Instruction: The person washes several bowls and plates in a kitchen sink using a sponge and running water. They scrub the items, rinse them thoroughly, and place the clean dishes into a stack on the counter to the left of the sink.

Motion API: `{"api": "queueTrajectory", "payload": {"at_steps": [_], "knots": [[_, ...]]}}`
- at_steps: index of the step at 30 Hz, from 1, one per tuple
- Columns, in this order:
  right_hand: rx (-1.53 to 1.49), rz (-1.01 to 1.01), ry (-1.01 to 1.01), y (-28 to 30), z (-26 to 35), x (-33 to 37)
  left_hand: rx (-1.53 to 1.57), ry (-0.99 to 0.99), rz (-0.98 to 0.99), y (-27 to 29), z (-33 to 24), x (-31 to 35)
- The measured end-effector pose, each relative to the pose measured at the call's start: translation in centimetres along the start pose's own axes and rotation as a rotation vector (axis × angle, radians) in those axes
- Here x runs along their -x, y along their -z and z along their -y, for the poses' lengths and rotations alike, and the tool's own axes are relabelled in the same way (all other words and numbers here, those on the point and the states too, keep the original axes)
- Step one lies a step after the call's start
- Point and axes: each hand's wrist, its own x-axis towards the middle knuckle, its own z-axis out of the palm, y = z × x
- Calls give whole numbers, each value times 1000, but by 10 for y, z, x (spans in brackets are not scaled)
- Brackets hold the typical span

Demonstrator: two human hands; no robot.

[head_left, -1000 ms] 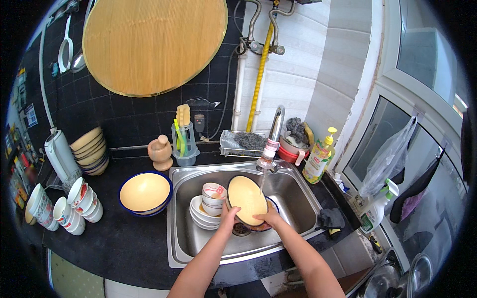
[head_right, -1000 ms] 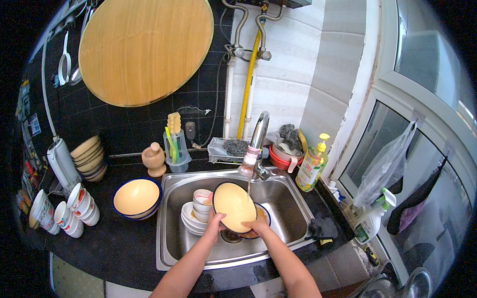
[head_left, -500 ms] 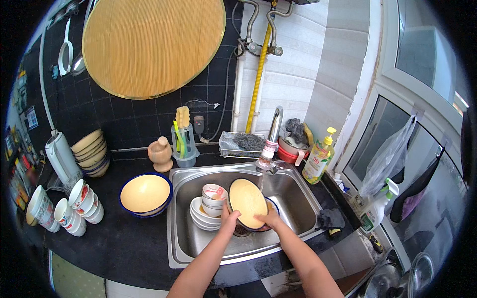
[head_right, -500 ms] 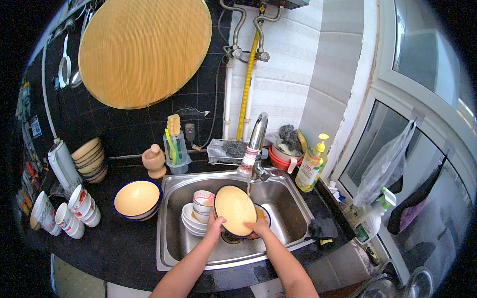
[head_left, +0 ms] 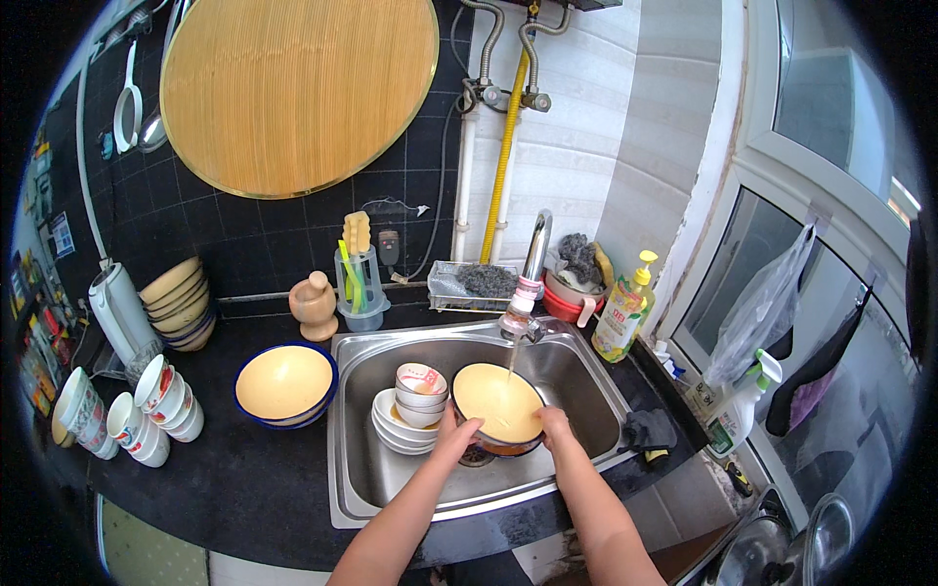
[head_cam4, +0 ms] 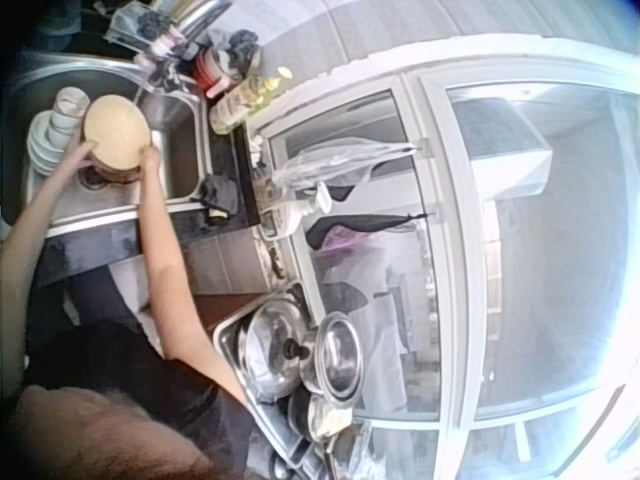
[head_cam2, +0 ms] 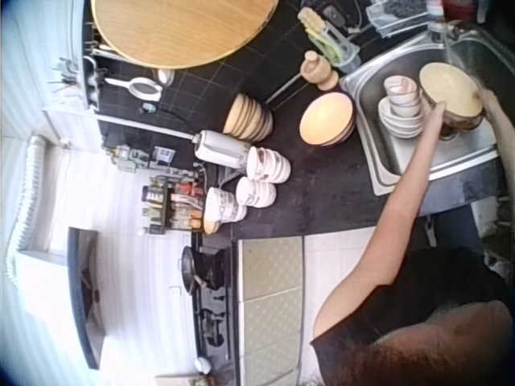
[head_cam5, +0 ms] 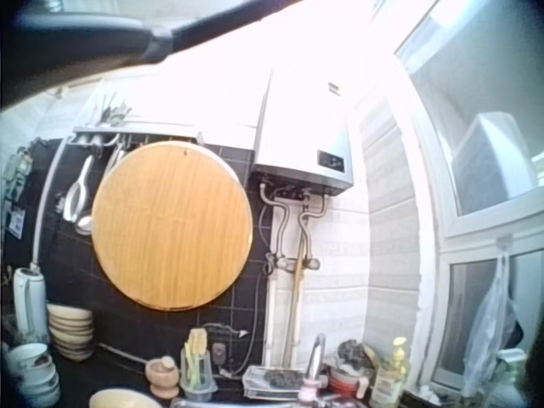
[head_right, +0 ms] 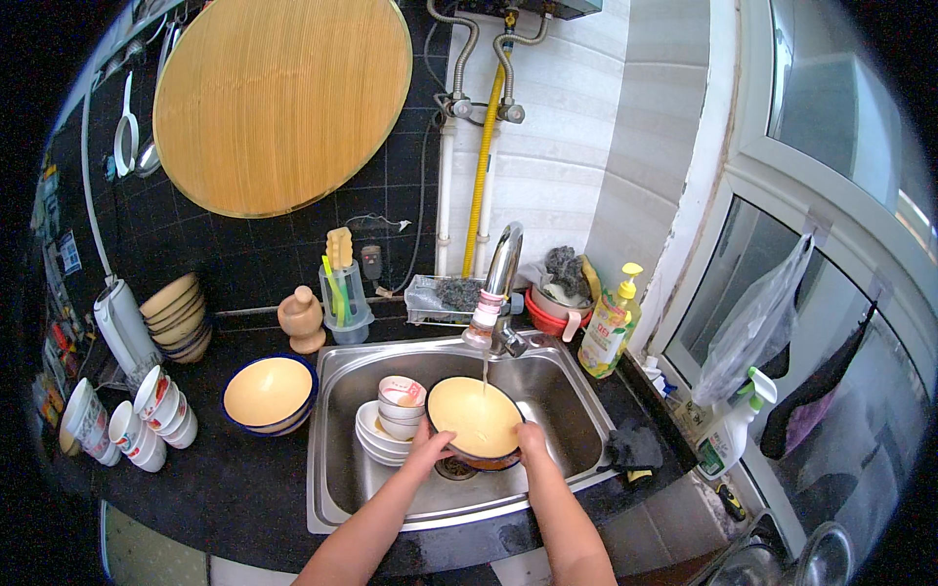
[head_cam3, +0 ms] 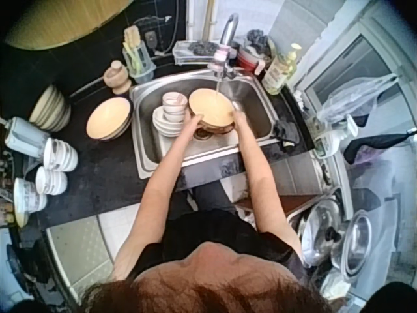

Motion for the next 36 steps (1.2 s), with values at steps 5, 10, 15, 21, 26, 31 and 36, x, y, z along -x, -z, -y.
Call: {"api": "queueTrajectory", "payload": {"at_steps": [5,10,15,21,26,31,36], "knots": [[173,-3,186,-9,0,6,-1,-75,-99,16,29,-19],[26,79,384,-14,16,20,177,106,-264,20,10,-9],[-99,-3,216,-15,34,40,275,228,-4,23,7,-6],[-43,69,102,-12,33,43,247,289,45,23,11,-9],[-43,205,53,-11,35,45,241,206,-8,11,-9,2],[237,275,5,-12,10,18,-89,-63,-83,-3,-39,15],[627,3,448,-13,-4,13,-420,-297,-48,3,-42,6]]}}
